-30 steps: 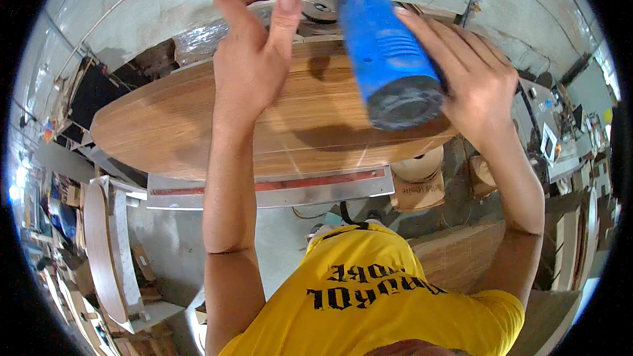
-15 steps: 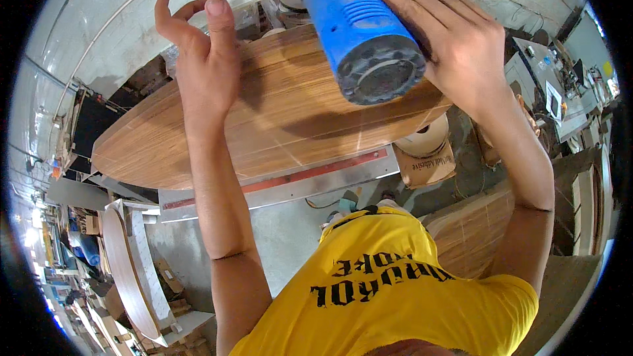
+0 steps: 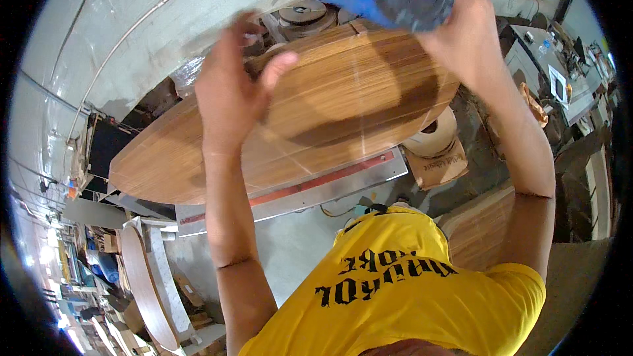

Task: The person cuts a strip of edging with scissors, applies it to the side of a wooden board using a heat gun, and sands the edge with a piece of sandpaper.

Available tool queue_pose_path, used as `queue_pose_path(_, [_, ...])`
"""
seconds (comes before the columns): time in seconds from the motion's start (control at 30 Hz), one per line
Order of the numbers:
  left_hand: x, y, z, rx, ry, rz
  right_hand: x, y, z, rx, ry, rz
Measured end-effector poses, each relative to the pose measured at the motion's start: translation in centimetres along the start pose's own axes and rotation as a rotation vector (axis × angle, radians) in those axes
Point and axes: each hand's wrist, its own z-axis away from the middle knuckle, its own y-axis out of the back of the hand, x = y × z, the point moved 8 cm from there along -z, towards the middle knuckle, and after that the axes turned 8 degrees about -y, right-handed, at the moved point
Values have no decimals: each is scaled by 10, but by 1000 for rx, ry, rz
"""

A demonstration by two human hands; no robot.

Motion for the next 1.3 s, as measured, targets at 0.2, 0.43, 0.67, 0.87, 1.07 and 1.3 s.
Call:
queue_pose_path(0.2, [44,-40,-12,-108,-252,65,0,40,-20,183,-51,-461])
queue_pose_path(0.43, [58,-48,-17,-184,-346,7,10,48,-8,213,-159,-443])
queue_pose_path(0.67, [60,-49,-20,-182,-347,11,29,45,-4,249,-157,-437])
queue_pose_path(0.87, [62,-48,-22,-35,-275,55,47,25,-5,95,-306,-1056])
queue_pose_path(1.07, [72,-51,-20,114,-304,88,68,-9,-4,-26,-548,-2162])
queue_pose_path(1.3, [70,-48,-18,89,-351,169,77,-12,-9,-16,-460,-2244])
